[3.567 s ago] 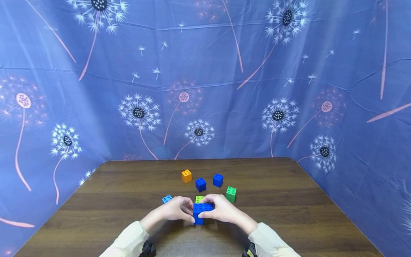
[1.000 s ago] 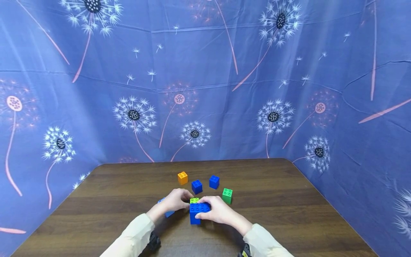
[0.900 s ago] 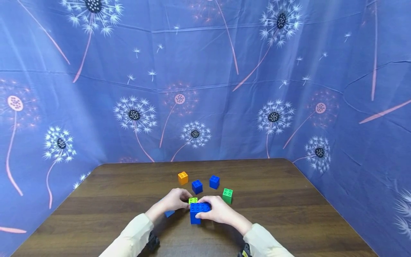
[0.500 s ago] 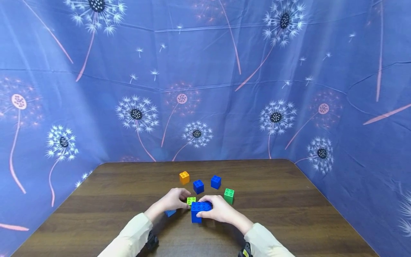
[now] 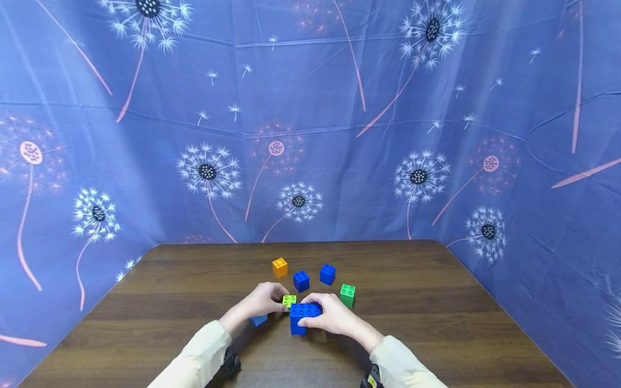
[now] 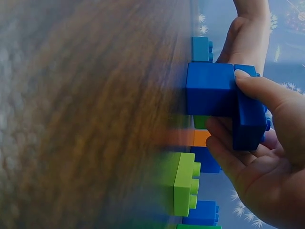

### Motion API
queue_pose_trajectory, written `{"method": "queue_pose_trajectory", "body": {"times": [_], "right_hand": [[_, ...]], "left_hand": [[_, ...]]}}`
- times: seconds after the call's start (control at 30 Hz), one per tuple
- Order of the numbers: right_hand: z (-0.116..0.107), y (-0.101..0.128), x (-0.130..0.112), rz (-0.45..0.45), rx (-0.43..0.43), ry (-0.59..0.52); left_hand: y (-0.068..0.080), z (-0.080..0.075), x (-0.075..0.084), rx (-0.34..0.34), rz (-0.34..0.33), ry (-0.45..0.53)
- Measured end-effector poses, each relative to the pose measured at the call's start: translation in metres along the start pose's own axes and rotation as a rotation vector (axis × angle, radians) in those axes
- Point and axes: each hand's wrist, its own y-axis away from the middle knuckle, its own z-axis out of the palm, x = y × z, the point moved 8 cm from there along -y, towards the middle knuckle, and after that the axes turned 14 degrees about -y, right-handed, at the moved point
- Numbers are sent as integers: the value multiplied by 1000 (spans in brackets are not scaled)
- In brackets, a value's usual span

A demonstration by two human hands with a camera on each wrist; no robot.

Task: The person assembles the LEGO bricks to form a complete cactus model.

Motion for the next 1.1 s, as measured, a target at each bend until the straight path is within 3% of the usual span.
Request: {"method": "queue_pose_trajectory", "body": {"times": [0.37, 0.57, 1.1], "right_hand": [[0, 2, 0, -33, 8, -20], [-1, 1, 3, -33, 9, -22], [-1, 1, -1, -44, 3, -26]], "left_hand": [[3, -4, -7, 64, -22, 88], [4, -11, -4, 104, -8, 135], [12, -29, 8, 124, 2, 154]]}}
